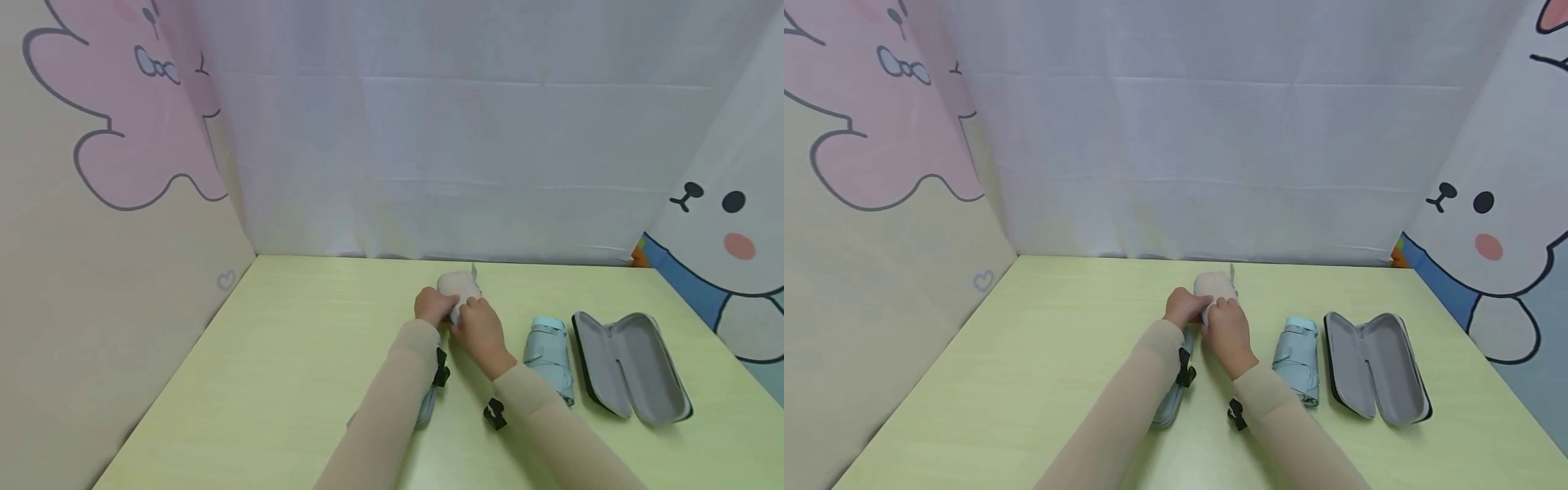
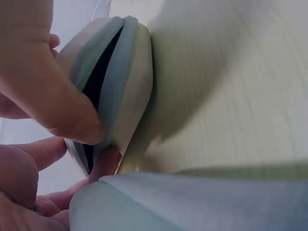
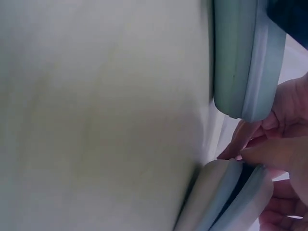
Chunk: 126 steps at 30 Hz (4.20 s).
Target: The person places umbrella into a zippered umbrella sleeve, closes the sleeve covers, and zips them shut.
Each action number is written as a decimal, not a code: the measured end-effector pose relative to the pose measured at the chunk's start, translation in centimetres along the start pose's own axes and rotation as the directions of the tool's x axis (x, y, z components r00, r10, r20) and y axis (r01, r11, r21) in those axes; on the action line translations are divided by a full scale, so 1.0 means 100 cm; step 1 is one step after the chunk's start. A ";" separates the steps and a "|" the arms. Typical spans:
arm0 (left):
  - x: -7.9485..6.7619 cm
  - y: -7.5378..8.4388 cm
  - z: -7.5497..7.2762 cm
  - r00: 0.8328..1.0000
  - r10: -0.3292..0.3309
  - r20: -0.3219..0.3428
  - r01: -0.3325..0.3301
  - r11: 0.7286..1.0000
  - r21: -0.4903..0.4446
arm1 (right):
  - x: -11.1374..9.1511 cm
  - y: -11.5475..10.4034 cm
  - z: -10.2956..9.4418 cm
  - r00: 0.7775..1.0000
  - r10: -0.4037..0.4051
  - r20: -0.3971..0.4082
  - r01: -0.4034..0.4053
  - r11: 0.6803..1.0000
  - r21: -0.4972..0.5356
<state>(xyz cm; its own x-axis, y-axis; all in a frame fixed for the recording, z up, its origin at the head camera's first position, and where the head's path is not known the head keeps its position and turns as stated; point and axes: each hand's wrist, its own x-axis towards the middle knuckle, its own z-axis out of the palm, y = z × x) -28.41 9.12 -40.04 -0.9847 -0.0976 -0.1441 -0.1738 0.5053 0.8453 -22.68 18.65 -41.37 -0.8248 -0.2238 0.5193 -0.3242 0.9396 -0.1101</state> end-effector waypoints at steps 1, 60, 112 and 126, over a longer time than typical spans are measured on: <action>0.000 0.000 0.000 1.000 0.001 0.000 -0.001 1.000 -0.007 | 0.000 0.000 0.001 1.000 -0.001 -0.001 0.001 1.000 -0.004; 0.011 -0.006 0.003 0.984 -0.145 0.100 0.174 0.888 -0.425 | 0.002 0.042 -0.016 0.723 0.479 0.497 -0.682 0.609 0.405; -0.023 0.010 -0.069 0.921 0.048 0.386 0.267 0.646 -0.716 | 0.008 0.008 -0.053 0.835 0.288 0.469 -0.540 0.259 0.801; -0.026 0.007 -0.067 0.890 0.115 0.441 0.274 0.637 -0.720 | 0.035 0.016 -0.042 0.820 0.223 0.528 -0.537 -0.022 0.843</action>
<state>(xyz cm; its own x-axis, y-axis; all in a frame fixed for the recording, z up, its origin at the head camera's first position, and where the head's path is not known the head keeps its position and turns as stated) -25.89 3.95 -35.67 -0.9009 0.3494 -0.2576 -0.3738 -0.3226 0.8696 -24.12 20.46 -36.19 -0.9928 -0.1106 -0.0462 0.0594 -0.1193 -0.9911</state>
